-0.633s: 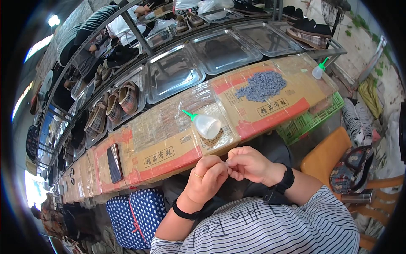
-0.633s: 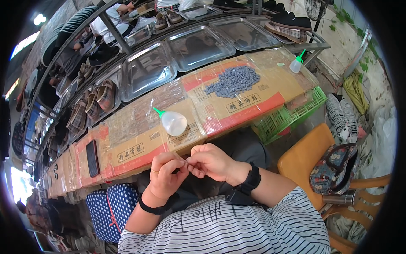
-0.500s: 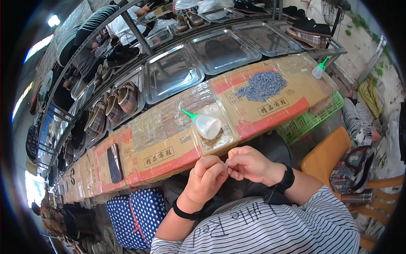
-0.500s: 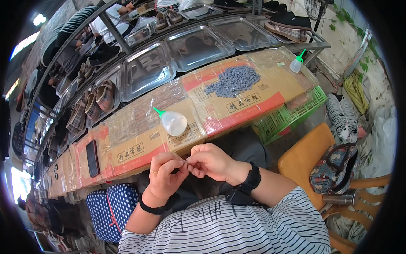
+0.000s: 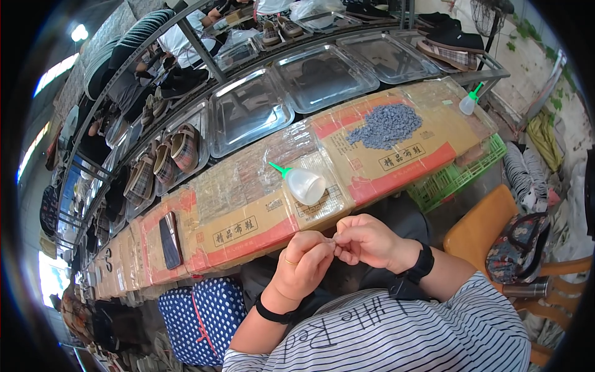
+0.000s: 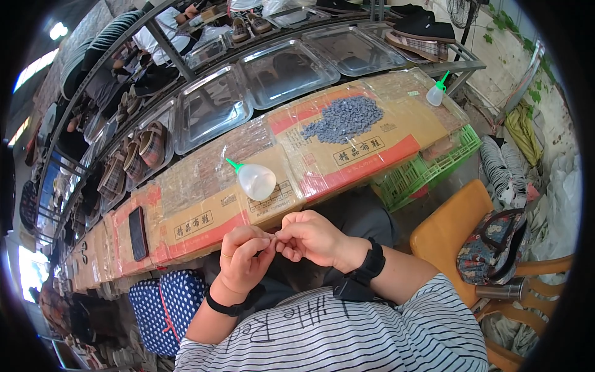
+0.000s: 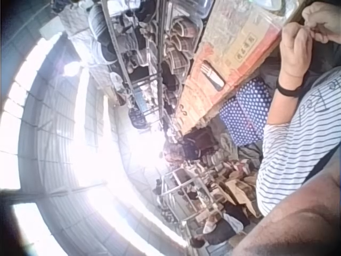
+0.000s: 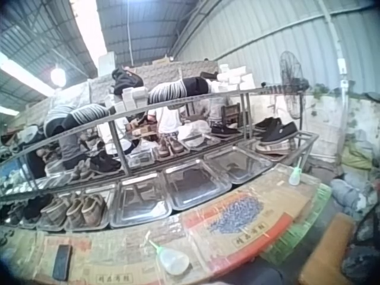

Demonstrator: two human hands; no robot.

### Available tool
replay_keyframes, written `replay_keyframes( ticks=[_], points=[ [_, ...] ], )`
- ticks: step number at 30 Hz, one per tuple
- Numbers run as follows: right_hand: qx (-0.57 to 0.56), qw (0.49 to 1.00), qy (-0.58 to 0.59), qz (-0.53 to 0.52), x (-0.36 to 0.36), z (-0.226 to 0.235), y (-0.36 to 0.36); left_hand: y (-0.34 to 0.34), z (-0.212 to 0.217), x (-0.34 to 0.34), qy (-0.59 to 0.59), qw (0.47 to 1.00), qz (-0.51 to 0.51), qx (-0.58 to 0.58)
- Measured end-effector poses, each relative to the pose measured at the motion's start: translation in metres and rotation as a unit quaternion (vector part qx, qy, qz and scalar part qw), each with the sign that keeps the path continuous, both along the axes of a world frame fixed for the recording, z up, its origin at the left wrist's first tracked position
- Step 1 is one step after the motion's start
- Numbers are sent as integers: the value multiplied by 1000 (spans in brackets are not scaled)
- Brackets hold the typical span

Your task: Applying small decorative stones or beads to shoe soles using glue and manual placement.

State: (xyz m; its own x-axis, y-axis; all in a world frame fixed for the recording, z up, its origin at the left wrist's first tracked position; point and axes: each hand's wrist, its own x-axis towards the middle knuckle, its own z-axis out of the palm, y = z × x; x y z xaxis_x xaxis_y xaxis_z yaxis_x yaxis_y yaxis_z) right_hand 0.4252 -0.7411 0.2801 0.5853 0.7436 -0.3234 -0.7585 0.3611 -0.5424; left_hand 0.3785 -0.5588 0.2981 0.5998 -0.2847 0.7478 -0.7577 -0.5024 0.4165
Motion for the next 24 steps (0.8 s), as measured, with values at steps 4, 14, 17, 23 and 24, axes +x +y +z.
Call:
replay_keyframes(
  ticks=[4,14,17,23,24],
  points=[
    [-3,1000,-3,0,-1,-1,1,-1,1,-1,4,1000,-2,9],
    [-7,1000,-16,2,0,0,1,-1,4,1,5,1000,15,22],
    [1,1000,-14,2,0,0,2,-1,4,2,-3,1000,24,18],
    [-14,999,-33,12,-2,3,2,0,2,0,-6,1000,12,8],
    [-15,999,-35,13,-2,3,2,-1,1,0,-6,1000,17,2]
  ],
)
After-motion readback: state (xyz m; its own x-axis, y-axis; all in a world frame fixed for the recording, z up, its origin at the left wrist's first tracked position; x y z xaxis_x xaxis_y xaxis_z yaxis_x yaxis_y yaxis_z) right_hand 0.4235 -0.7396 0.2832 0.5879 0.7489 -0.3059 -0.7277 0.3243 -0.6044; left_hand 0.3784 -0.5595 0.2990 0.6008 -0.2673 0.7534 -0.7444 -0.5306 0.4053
